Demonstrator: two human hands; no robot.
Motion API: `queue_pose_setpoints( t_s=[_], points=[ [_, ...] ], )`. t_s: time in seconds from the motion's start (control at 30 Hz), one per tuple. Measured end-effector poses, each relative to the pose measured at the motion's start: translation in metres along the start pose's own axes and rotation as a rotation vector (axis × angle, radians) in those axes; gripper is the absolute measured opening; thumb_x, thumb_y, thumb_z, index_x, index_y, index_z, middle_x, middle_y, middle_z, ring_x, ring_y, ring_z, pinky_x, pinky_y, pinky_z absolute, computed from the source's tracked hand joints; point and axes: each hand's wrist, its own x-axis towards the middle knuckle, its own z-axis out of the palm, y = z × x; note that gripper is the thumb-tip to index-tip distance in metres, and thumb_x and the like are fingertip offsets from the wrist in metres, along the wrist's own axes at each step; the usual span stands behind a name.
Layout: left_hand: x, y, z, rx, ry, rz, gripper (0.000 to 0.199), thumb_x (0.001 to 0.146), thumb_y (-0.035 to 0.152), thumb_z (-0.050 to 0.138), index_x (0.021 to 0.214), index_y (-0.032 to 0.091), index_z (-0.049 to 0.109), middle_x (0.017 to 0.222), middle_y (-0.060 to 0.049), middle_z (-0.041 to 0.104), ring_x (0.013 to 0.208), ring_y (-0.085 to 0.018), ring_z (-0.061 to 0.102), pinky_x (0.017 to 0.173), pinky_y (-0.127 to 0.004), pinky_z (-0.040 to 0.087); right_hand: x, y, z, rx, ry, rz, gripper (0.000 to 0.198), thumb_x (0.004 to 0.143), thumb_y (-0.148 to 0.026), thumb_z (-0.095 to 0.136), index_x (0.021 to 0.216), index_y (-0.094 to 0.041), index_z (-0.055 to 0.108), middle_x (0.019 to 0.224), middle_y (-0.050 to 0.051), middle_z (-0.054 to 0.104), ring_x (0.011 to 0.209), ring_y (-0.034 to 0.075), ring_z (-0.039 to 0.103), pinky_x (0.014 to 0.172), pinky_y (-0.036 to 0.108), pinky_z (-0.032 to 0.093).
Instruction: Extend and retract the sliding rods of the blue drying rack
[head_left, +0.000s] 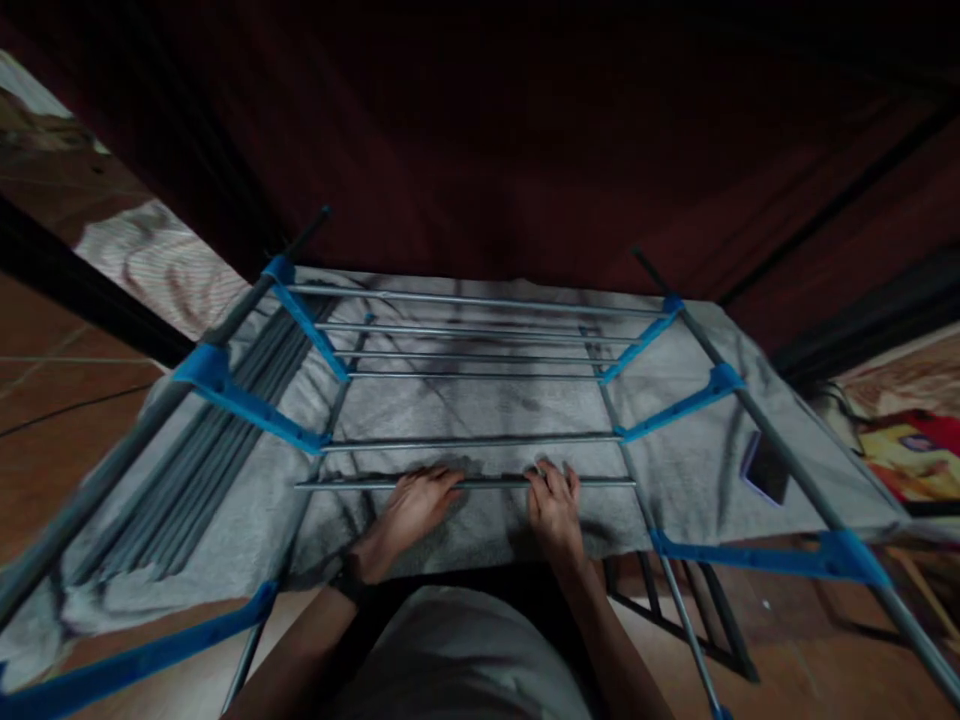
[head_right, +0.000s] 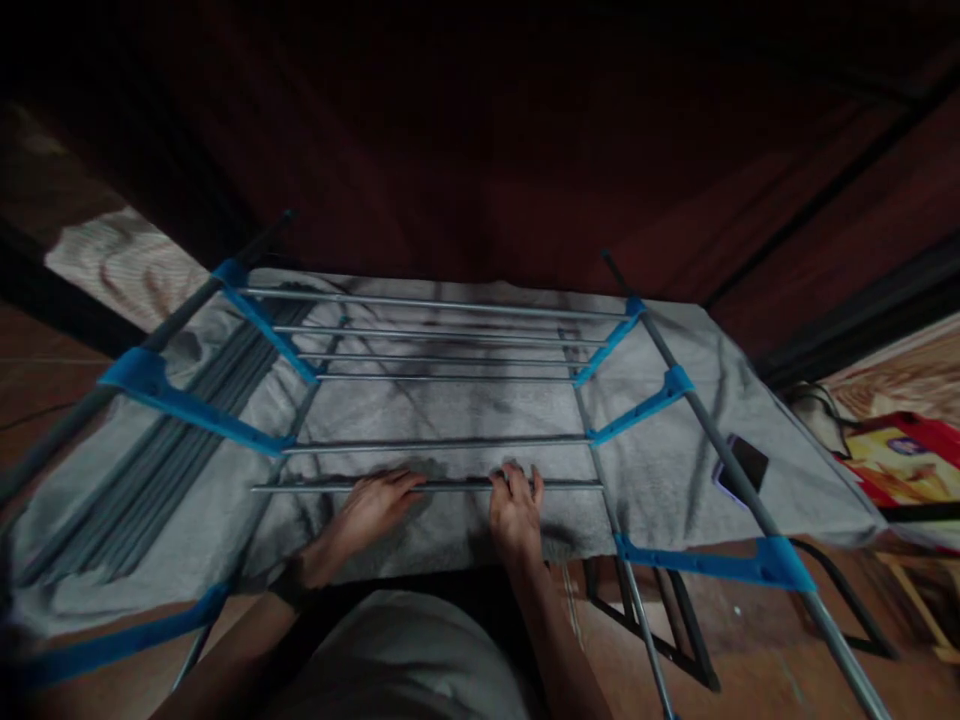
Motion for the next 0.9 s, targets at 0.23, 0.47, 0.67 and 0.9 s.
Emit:
queue_pose_setpoints(
  t_s=[0.23,0.47,0.67,0.9],
  points=[
    [0.002,-0.006,-0.004,-0.063,-0.036,-0.021,0.032,0.098,0.033,0.043,0.112,0.024,0.07,0.107,-0.005,0.076,0.096,-0.022,0.072,0.083,-0.034,0.057,-0.009,0.018,-0.007,0.198,0.362,0.346,0.042,0.092,-0.033,0.047,0.132,-0.018,0.051,0.143,0.019,0.044,0.136,0.031,0.041,0.112,0.057,0.036],
    [0.002,-0.013,0.001,-0.08,-0.022,-0.035,0.036,0.097,0.043,0.042,0.115,0.027,0.07,0.11,-0.004,0.077,0.097,-0.023,0.073,0.082,-0.034,0.058,-0.011,0.039,-0.004,0.827,0.768,0.947,0.032,0.078,-0.037,0.061,0.106,-0.026,0.05,0.105,0.003,0.057,0.098,0.018,0.058,0.093,0.035,0.051],
    [0.002,-0.015,0.006,-0.08,-0.063,-0.012,0.037,0.098,0.044,0.042,0.116,0.027,0.07,0.111,-0.004,0.077,0.099,-0.024,0.073,0.084,-0.036,0.058,0.006,0.049,-0.019,1.294,0.756,0.942,0.028,0.075,-0.035,0.065,0.098,-0.026,0.052,0.095,-0.002,0.065,0.088,0.013,0.066,0.081,0.028,0.057],
    [0.001,-0.015,0.011,-0.106,-0.048,0.003,0.038,0.097,0.047,0.044,0.116,0.028,0.071,0.107,-0.003,0.078,0.095,-0.022,0.074,0.082,-0.032,0.06,0.012,0.051,-0.037,1.528,0.642,1.001,0.021,0.079,-0.027,0.07,0.097,-0.023,0.06,0.093,0.0,0.073,0.086,0.015,0.071,0.081,0.032,0.06]
  ],
)
